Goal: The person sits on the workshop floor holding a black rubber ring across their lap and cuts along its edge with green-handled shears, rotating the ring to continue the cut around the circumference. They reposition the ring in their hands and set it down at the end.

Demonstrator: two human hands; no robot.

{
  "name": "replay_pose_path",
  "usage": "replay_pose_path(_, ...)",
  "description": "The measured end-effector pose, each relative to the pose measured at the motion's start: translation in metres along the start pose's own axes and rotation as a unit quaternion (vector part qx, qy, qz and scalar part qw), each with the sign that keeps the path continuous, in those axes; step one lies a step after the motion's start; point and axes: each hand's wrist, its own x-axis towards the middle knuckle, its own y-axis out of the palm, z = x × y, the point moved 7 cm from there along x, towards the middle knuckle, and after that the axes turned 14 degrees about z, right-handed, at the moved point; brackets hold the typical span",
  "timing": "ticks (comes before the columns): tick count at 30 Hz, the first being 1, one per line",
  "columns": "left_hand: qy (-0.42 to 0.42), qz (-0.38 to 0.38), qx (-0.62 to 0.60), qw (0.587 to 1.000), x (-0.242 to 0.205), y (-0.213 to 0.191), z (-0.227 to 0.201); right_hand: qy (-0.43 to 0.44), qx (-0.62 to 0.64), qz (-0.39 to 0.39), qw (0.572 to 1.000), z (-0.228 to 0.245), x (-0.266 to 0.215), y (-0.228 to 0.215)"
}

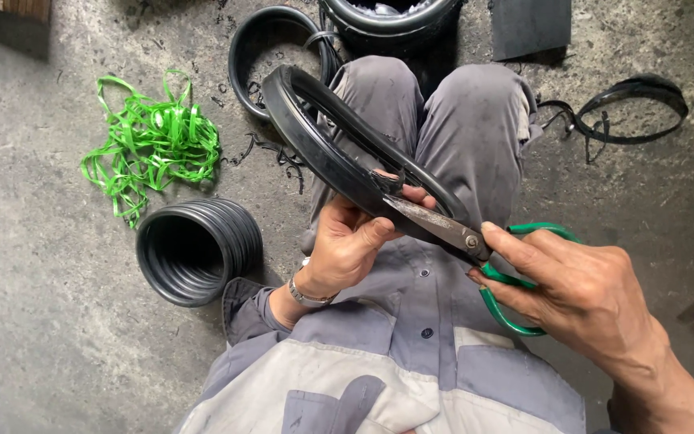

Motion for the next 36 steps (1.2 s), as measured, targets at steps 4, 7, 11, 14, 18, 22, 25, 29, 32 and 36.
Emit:
replay_pose_path(4, -0.001, 0.0, 0.011, 1.0, -0.003, 0.001, 0.002, -0.002, 0.018, 0.003, 1.0, 0.0, -0.001, 0.004)
replay_pose_path(7, -0.004, -0.003, 0.001, 1.0, -0.004, 0.002, 0.006, -0.012, 0.002, -0.008, 1.0, 0.004, -0.002, 0.005)
replay_pose_path(11, -0.002, 0.001, 0.006, 1.0, -0.002, 0.003, 0.008, -0.007, -0.034, -0.008, 0.999, 0.006, -0.003, 0.009)
replay_pose_path(14, 0.001, 0.0, 0.006, 1.0, -0.003, 0.004, 0.01, -0.007, -0.051, -0.008, 0.999, 0.007, -0.003, 0.011)
replay_pose_path(18, 0.001, 0.01, 0.065, 0.998, 0.0, 0.005, 0.01, -0.003, -0.073, -0.016, 0.997, 0.009, -0.002, 0.012)
replay_pose_path(22, -0.002, 0.012, 0.09, 0.996, 0.003, 0.004, 0.012, -0.004, -0.077, -0.018, 0.997, 0.008, -0.002, 0.014)
replay_pose_path(25, -0.006, 0.014, 0.109, 0.994, 0.003, 0.004, 0.015, 0.007, -0.087, -0.011, 0.996, 0.007, 0.0, 0.013)
replay_pose_path(29, -0.034, 0.012, 0.137, 0.99, 0.004, 0.004, 0.02, 0.012, -0.097, -0.002, 0.995, 0.006, 0.001, 0.012)
replay_pose_path(32, -0.051, 0.017, 0.156, 0.986, 0.005, 0.004, 0.022, 0.016, -0.101, 0.006, 0.995, 0.005, 0.001, 0.013)
replay_pose_path(36, -0.063, 0.011, 0.156, 0.986, 0.006, 0.004, 0.026, 0.012, -0.098, 0.005, 0.995, 0.005, 0.004, 0.013)
